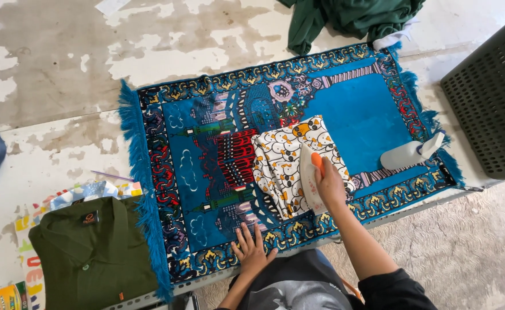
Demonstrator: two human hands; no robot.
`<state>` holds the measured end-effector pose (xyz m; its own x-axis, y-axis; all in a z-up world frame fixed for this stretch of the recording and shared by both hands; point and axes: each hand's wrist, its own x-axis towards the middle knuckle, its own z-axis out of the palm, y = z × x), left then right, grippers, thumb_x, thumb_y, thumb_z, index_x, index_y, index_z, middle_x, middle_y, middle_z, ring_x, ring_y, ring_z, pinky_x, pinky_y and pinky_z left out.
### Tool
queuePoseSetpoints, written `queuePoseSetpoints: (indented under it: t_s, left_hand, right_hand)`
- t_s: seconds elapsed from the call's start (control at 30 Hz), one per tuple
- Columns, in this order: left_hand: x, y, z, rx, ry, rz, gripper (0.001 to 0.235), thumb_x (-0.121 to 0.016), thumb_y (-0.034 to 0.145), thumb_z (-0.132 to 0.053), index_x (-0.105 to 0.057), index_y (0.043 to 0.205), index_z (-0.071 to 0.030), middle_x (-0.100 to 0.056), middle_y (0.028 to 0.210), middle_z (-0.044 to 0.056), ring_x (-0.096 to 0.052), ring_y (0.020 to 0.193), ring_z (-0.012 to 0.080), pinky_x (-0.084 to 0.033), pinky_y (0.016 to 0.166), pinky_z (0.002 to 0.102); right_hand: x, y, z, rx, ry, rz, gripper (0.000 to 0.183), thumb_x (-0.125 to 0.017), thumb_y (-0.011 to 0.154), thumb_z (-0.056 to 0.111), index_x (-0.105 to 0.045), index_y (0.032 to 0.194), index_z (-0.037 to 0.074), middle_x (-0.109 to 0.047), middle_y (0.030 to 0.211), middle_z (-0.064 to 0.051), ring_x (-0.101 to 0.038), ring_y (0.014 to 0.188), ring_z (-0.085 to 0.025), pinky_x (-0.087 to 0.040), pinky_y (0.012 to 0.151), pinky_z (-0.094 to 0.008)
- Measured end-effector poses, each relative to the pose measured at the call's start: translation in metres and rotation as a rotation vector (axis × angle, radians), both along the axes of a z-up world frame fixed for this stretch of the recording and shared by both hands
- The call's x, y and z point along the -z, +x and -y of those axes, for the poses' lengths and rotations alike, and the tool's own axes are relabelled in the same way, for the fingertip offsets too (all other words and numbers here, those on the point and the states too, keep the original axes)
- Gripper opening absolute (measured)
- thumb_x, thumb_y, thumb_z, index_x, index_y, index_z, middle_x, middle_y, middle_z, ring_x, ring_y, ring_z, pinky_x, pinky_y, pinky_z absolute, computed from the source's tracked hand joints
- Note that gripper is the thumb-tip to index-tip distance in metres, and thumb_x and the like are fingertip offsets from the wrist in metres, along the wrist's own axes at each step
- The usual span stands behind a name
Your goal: The person folds a white shirt with a penguin pattern on a blue patterned mat, sprays it with water, and irons it with an electric iron. After ironing, the person places the shirt on a nearby table.
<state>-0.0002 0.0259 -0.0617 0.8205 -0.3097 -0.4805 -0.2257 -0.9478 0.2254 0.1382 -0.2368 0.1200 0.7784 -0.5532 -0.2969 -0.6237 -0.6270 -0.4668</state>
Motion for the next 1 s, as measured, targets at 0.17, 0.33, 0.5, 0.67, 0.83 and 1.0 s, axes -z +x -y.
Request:
queuePoseSetpoints:
  t_s: [0.17, 0.33, 0.5, 0.67, 0.83, 1.0]
  left_hand:
    - [0.031, -0.009, 0.0, -0.014, -0.064, 0.559, 0.127, -0.04, 0.075, -0.095, 0.003, 0.165, -0.016, 0.015, 0.17, 0.025, 0.013, 0.155, 0.0472, 0.0, 0.11, 0.071]
    - [0.017, -0.002, 0.002, -0.005, -0.019, 0.554, 0.13, -0.043, 0.074, -0.096, 0.004, 0.165, -0.017, 0.014, 0.17, 0.025, 0.011, 0.154, 0.0483, -0.004, 0.109, 0.071]
    - [0.025, -0.007, 0.002, -0.031, -0.034, 0.588, 0.125, -0.033, 0.075, -0.096, 0.003, 0.165, -0.017, 0.012, 0.171, 0.024, 0.009, 0.155, 0.0468, -0.004, 0.111, 0.07]
    - [0.011, -0.006, 0.003, -0.045, -0.097, 0.615, 0.115, -0.027, 0.082, -0.092, -0.002, 0.166, -0.017, 0.006, 0.171, 0.022, 0.004, 0.155, 0.0457, -0.004, 0.113, 0.07]
    - [0.009, 0.0, 0.003, -0.037, -0.05, 0.55, 0.124, -0.034, 0.076, -0.095, 0.006, 0.165, -0.018, 0.013, 0.17, 0.022, 0.014, 0.155, 0.0468, 0.001, 0.111, 0.069]
    - [0.025, -0.006, 0.003, -0.025, 0.005, 0.47, 0.123, -0.031, 0.078, -0.098, 0.009, 0.164, -0.019, 0.018, 0.169, 0.022, 0.016, 0.153, 0.0471, 0.0, 0.109, 0.069]
  right_hand:
    - [-0.016, -0.002, 0.009, 0.042, 0.112, 0.038, 0.047, -0.044, 0.106, 0.034, -0.045, 0.146, 0.009, -0.068, 0.114, -0.018, -0.063, 0.086, -0.03, -0.051, 0.064, -0.043]
    - [-0.003, -0.025, -0.003, -0.004, 0.164, -0.046, 0.045, -0.044, 0.107, 0.037, -0.045, 0.145, 0.012, -0.072, 0.098, -0.011, -0.067, 0.064, -0.018, -0.054, 0.048, -0.026]
    - [-0.001, -0.074, -0.033, -0.201, 0.222, -0.156, 0.046, -0.048, 0.101, 0.041, -0.049, 0.141, 0.017, -0.076, 0.105, -0.01, -0.081, 0.088, -0.025, -0.067, 0.053, -0.03]
    - [0.014, -0.079, -0.031, -0.248, 0.159, -0.028, 0.048, -0.051, 0.099, 0.043, -0.054, 0.138, 0.016, -0.074, 0.111, -0.014, -0.074, 0.082, -0.027, -0.058, 0.058, -0.04]
    - [0.0, -0.051, 0.0, -0.054, 0.108, -0.11, 0.047, -0.043, 0.106, 0.036, -0.046, 0.146, 0.012, -0.071, 0.114, -0.015, -0.077, 0.085, -0.026, -0.07, 0.061, -0.036]
    - [0.016, -0.034, 0.057, -0.062, -0.007, 0.078, 0.05, -0.044, 0.103, 0.038, -0.05, 0.142, 0.007, -0.071, 0.1, -0.02, -0.066, 0.079, -0.038, -0.049, 0.063, -0.047]
